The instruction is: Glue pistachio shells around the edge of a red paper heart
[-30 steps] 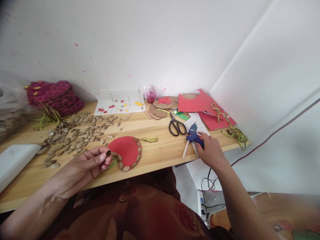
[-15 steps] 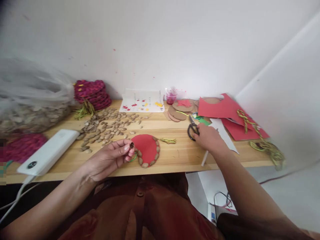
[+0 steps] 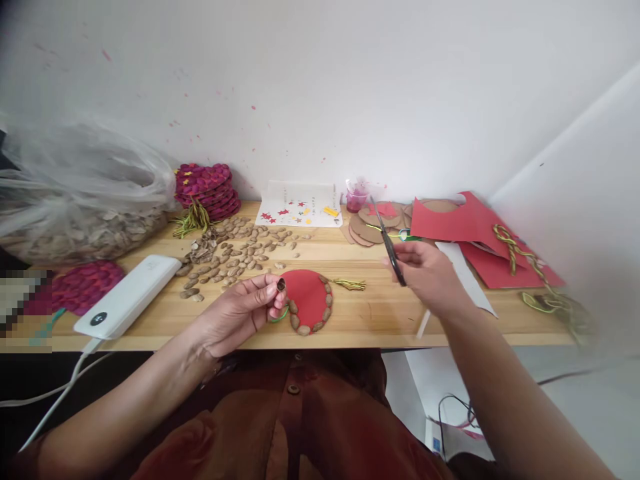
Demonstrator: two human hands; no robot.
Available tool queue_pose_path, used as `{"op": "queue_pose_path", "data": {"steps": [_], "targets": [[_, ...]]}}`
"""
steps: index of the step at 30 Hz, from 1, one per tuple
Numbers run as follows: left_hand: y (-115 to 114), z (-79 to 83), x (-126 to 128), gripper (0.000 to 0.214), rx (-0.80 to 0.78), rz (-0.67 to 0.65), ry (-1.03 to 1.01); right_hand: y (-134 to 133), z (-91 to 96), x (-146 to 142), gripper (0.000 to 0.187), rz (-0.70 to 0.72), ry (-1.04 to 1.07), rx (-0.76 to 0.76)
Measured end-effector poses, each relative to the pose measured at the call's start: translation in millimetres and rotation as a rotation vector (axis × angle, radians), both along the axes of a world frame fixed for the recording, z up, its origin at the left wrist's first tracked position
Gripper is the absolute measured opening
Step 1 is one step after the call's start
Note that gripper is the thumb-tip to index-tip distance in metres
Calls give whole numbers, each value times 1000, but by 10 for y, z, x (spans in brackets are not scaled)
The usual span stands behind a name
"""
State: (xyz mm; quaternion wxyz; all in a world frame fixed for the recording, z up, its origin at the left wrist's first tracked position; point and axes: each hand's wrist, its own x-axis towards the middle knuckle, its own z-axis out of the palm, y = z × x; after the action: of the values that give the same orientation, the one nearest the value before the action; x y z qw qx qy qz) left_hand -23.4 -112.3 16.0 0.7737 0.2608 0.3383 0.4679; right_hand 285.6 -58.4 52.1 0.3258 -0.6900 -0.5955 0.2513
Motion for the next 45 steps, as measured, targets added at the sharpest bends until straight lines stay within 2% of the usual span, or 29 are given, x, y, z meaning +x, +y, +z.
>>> {"op": "queue_pose_path", "data": {"steps": [2, 5, 8, 12, 17, 20, 23, 25, 32, 38, 45], "targets": [[-14, 7, 46, 28, -29, -18, 1, -131, 50, -259, 38, 152, 257, -52], [-47, -3, 104, 27, -71, -70, 7, -286, 95, -644, 36, 370, 431, -162], [-76, -30, 123, 30, -103, -119, 21, -352, 97, -898, 30, 515, 508, -172], [-96, -59, 104, 28, -100, -159, 55, -352, 77, -999, 22, 604, 500, -174], [-114, -65, 127, 30, -2, -96, 34, -374, 27, -1027, 15, 530, 547, -199], [-121, -53, 173, 32, 175, 13, 117, -424, -76, -1074, 18, 444, 751, -215], [-120, -39, 221, 25, 372, 76, 237, -486, -194, -1139, 22, 379, 982, -248], [-119, -35, 244, 20, 444, 117, 288, -531, -241, -1184, 23, 333, 1079, -286], [-163, -46, 267, 14, 531, 293, 428, -645, -233, -1300, 29, 197, 1206, -354], [-177, -22, 262, 9, 624, 376, 510, -682, -286, -1356, 28, 177, 1305, -394], [-205, -51, 232, 11, 633, 318, 455, -708, -329, -1340, 24, 244, 1258, -373]]}}
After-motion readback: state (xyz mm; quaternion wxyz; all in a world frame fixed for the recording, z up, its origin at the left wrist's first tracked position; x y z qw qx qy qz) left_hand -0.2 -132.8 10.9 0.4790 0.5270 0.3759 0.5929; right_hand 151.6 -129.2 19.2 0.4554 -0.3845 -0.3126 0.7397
